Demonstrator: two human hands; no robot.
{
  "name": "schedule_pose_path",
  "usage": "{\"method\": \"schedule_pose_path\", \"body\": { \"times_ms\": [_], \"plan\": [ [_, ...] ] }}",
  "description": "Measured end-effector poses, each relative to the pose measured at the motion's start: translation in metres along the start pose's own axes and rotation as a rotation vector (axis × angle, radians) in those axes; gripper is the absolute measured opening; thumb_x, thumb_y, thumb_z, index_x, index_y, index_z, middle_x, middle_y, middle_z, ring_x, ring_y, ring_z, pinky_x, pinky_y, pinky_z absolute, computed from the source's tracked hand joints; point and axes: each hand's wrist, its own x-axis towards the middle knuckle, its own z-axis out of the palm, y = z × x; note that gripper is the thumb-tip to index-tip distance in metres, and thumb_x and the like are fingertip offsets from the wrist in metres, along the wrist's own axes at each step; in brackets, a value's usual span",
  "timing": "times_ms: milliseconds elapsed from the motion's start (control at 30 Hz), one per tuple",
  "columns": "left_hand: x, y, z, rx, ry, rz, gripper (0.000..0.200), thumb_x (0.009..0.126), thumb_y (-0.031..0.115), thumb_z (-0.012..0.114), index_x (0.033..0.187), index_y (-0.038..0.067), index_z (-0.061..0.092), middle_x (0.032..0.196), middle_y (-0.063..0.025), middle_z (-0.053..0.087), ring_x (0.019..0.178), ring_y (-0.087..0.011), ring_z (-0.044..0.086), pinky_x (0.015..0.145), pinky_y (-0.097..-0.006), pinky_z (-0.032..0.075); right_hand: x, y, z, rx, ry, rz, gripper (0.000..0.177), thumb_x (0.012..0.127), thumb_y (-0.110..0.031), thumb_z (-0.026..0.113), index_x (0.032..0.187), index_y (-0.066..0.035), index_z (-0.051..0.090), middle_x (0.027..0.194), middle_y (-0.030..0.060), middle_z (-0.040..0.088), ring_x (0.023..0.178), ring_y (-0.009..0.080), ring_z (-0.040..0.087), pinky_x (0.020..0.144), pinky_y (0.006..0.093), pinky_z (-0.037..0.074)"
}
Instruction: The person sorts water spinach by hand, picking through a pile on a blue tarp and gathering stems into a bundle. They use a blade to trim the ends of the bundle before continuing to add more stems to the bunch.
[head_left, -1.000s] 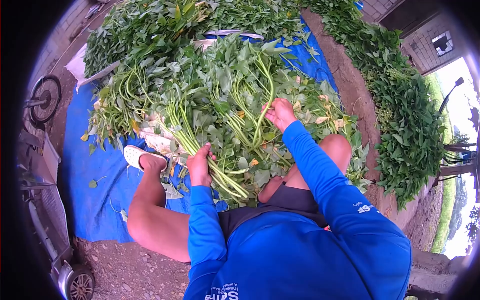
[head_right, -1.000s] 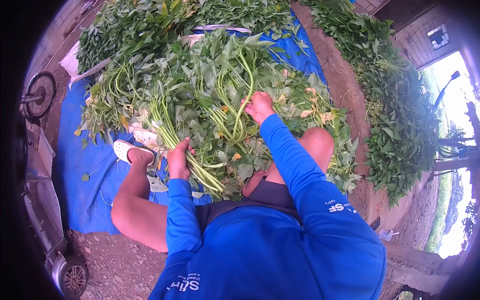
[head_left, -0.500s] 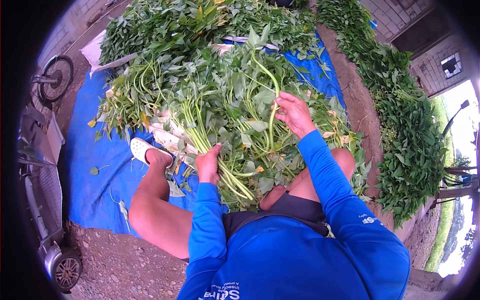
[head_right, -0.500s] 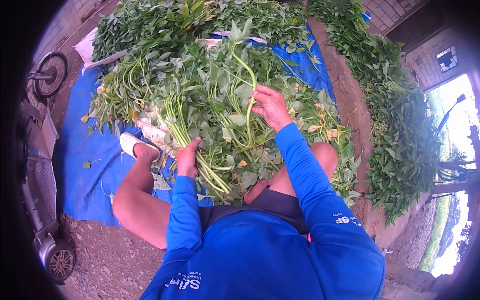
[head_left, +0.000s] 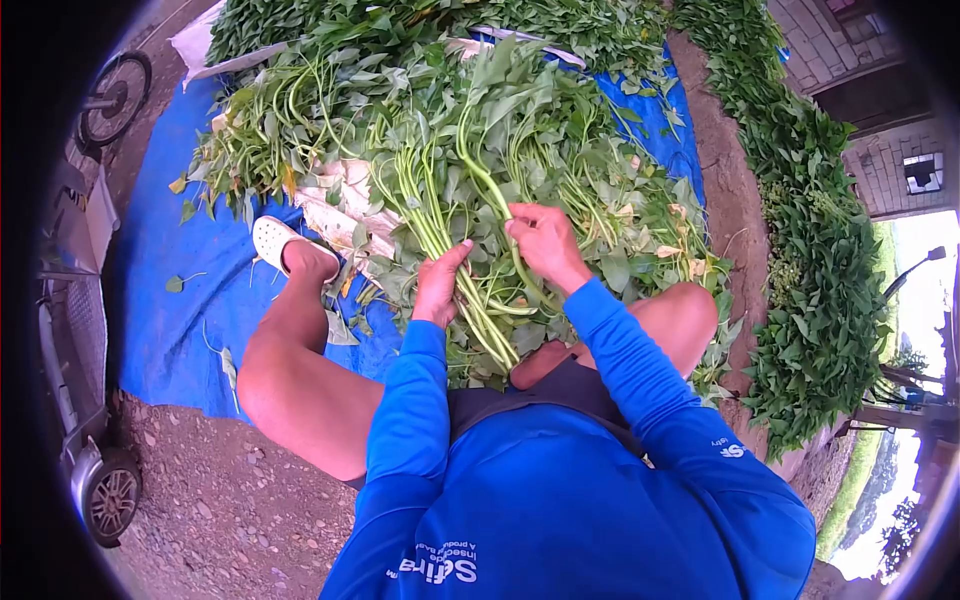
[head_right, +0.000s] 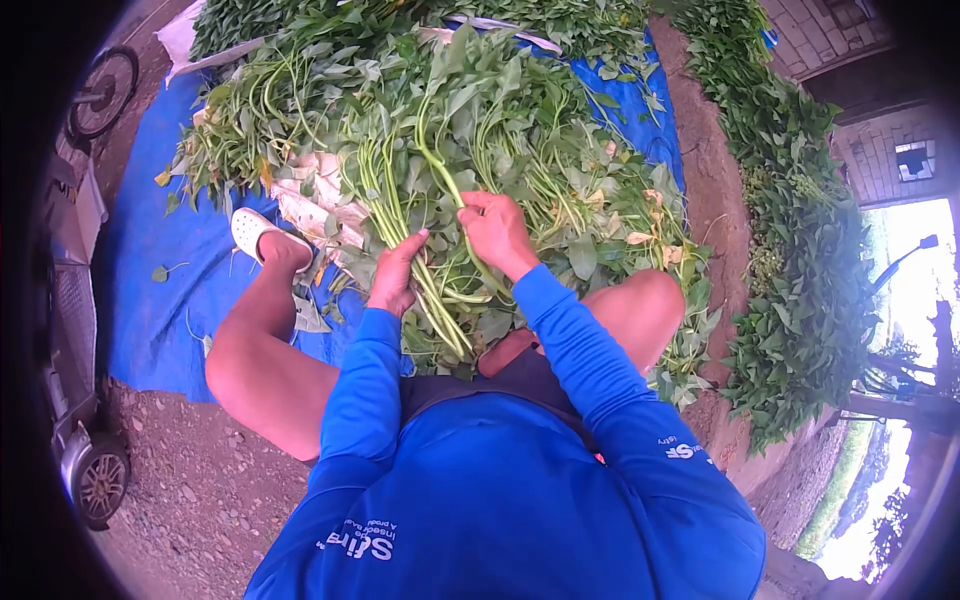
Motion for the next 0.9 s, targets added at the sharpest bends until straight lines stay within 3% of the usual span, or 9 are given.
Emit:
{"method": "schedule_pose_path", "body": {
  "times_ms": [67,167,367,433,467,633,767,867,900],
  "plan": [
    [0.022,-0.024,-0.019,-0.094,-0.208,-0.092,0.028,0.101,0.036,0.079,0.102,0.009,0.070,0.084,-0.0057,0.071,0.070,-0.0184,0.070,0.058,-0.0349,0.059,-0.015,0.016,0.034,0.181,-0.246,0.302,0.035,0.100,-0.012,0.072,0.133,0.001,0.074,0.113,0.0081,0.077,0.087,0.0156,0.071,0.072,0.0331,0.060],
    [0.034,-0.049,-0.035,-0.101,-0.205,-0.210,0.039,0.102,0.046,0.076,0.114,0.010,0.067,0.092,-0.0058,0.073,0.074,-0.0197,0.072,0.068,-0.0398,0.067,-0.018,0.043,0.051,0.228,-0.301,0.478,0.038,0.101,-0.012,0.070,0.137,0.001,0.069,0.113,0.0077,0.075,0.091,0.0171,0.072,0.074,0.0339,0.060],
    [0.030,-0.068,-0.024,-0.099,0.084,-0.161,0.054,0.097,0.052,0.080,0.116,0.005,0.065,0.091,-0.0091,0.072,0.064,-0.0210,0.069,0.058,-0.0383,0.065,-0.020,0.096,0.065,0.501,-0.382,0.637,0.037,0.105,-0.011,0.066,0.140,-0.001,0.065,0.112,0.0062,0.074,0.093,0.0161,0.070,0.078,0.0358,0.058],
    [0.021,-0.063,-0.012,-0.094,0.194,-0.074,0.064,0.090,0.056,0.085,0.115,0.000,0.064,0.088,-0.0123,0.070,0.062,-0.0232,0.069,0.054,-0.0415,0.065,-0.027,0.093,0.073,0.466,-0.405,0.623,0.037,0.105,-0.011,0.066,0.140,-0.001,0.066,0.114,0.0052,0.073,0.094,0.0157,0.069,0.079,0.0351,0.057],
    [0.015,-0.063,-0.004,-0.101,0.247,0.002,0.064,0.087,0.043,0.091,0.118,-0.008,0.069,0.094,-0.0139,0.072,0.071,-0.0232,0.069,0.060,-0.0413,0.059,-0.029,0.092,0.076,0.450,-0.417,0.618,0.036,0.105,-0.011,0.066,0.140,-0.002,0.066,0.114,0.0046,0.072,0.095,0.0154,0.068,0.079,0.0347,0.056],
    [0.028,-0.059,-0.031,0.033,0.180,-0.196,0.032,0.090,0.018,0.084,0.106,-0.004,0.067,0.091,-0.0143,0.072,0.066,-0.0253,0.071,0.058,-0.0433,0.065,-0.045,0.089,0.088,0.538,-0.465,0.592,0.038,0.108,-0.017,0.064,0.143,-0.005,0.067,0.121,0.0026,0.071,0.102,0.0132,0.066,0.084,0.0317,0.056],
    [0.020,-0.042,-0.034,0.077,0.162,0.075,0.027,0.089,0.008,0.083,0.107,-0.001,0.065,0.087,-0.0115,0.072,0.061,-0.0235,0.069,0.055,-0.0346,0.060,-0.054,0.063,0.070,0.267,-0.467,0.420,0.038,0.107,-0.023,0.068,0.141,-0.007,0.070,0.120,0.0043,0.073,0.101,0.0145,0.068,0.088,0.0330,0.057],
    [-0.006,-0.005,-0.017,0.182,0.160,0.183,0.020,0.090,0.005,0.082,0.100,-0.001,0.066,0.089,-0.0109,0.074,0.062,-0.0182,0.067,0.056,-0.0304,0.056,-0.038,0.057,0.068,-0.075,-0.064,-0.054,0.035,0.104,-0.023,0.071,0.131,-0.002,0.072,0.113,0.0105,0.074,0.095,0.0154,0.070,0.085,0.0335,0.059],
    [-0.011,0.002,-0.016,0.236,0.132,0.184,0.020,0.091,0.006,0.082,0.103,0.000,0.067,0.089,-0.0086,0.075,0.063,-0.0147,0.067,0.056,-0.0297,0.056,-0.031,0.027,0.063,0.019,0.072,-0.087,0.027,0.102,-0.021,0.071,0.117,0.001,0.073,0.103,0.0103,0.073,0.088,0.0138,0.067,0.081,0.0334,0.057]
  ]
}}
